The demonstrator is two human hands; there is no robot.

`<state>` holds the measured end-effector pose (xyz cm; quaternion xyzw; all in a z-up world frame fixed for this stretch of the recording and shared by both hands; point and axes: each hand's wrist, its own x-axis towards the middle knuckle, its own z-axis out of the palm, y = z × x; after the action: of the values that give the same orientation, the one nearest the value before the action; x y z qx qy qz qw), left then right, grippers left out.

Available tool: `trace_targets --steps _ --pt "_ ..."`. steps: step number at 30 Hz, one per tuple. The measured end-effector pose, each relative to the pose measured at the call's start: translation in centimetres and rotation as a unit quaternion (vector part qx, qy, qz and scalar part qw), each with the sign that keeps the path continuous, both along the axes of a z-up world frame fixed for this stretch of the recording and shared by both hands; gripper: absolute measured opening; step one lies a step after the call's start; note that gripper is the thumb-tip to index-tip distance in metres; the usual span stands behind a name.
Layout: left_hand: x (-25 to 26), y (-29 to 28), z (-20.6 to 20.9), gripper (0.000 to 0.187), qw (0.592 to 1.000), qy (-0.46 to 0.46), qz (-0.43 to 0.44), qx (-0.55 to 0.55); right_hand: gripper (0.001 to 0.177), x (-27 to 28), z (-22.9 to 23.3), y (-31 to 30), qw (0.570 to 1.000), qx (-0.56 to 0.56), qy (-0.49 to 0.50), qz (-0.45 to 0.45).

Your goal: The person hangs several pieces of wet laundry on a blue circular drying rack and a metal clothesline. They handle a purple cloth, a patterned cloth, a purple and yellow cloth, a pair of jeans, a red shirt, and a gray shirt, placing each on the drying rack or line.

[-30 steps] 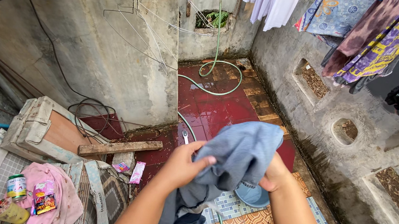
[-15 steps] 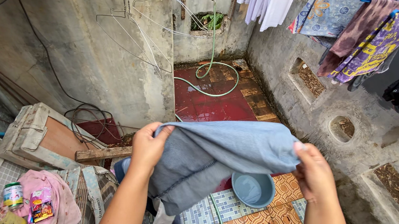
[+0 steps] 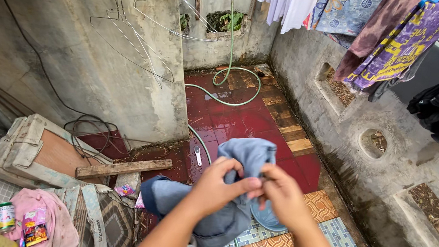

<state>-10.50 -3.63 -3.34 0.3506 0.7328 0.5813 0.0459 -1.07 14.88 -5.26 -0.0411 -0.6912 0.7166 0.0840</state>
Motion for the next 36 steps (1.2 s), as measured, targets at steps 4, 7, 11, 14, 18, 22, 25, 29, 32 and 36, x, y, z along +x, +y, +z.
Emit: trace_targets --steps 4,7,11,14,18,22,25,29,32,36 --pt "-0.1 1.6 -0.5 0.036 0.997 -0.010 0.064 -0.036 0.027 -0.5 4.4 -1.4 0.915 0.375 -0.121 -0.087" --pt "-0.8 1.4 -1.2 0.038 0.989 -0.030 0.141 -0.017 0.044 -0.8 7.0 -0.6 0.839 0.522 -0.116 -0.106" --pt "0.9 3.8 -1.6 0.028 0.990 -0.022 0.132 0.033 0.043 -0.8 7.1 1.3 0.789 0.597 -0.135 -0.062" --pt "2.3 5.7 -1.3 0.029 0.994 -0.017 0.111 0.006 0.029 -1.8 5.3 2.8 0.837 0.538 -0.084 -0.055" --pt "3.0 7.2 -0.9 0.034 0.994 0.001 0.097 0.041 0.027 -4.0 1.4 5.6 0.874 0.484 -0.041 -0.015" --pt "4.0 8.3 -0.6 0.025 0.992 0.053 0.079 0.078 0.019 -6.4 -3.1 9.5 0.774 0.571 -0.120 0.245" --pt "5.5 9.9 -0.6 0.029 0.996 0.000 0.073 0.058 0.029 -8.2 -5.9 11.4 0.663 0.650 -0.171 0.330" --pt "5.6 10.0 -0.4 0.029 0.994 0.036 0.091 0.045 0.032 -7.7 -8.3 11.7 0.788 0.505 -0.153 0.316" --pt "5.6 9.5 0.3 0.032 0.994 0.034 0.099 0.032 0.034 -6.2 -7.6 10.6 0.883 0.207 -0.155 0.392" --pt "5.3 7.8 1.8 0.032 0.993 0.019 0.113 -0.005 0.039 -5.4 -5.3 7.7 0.917 -0.030 -0.190 0.349"
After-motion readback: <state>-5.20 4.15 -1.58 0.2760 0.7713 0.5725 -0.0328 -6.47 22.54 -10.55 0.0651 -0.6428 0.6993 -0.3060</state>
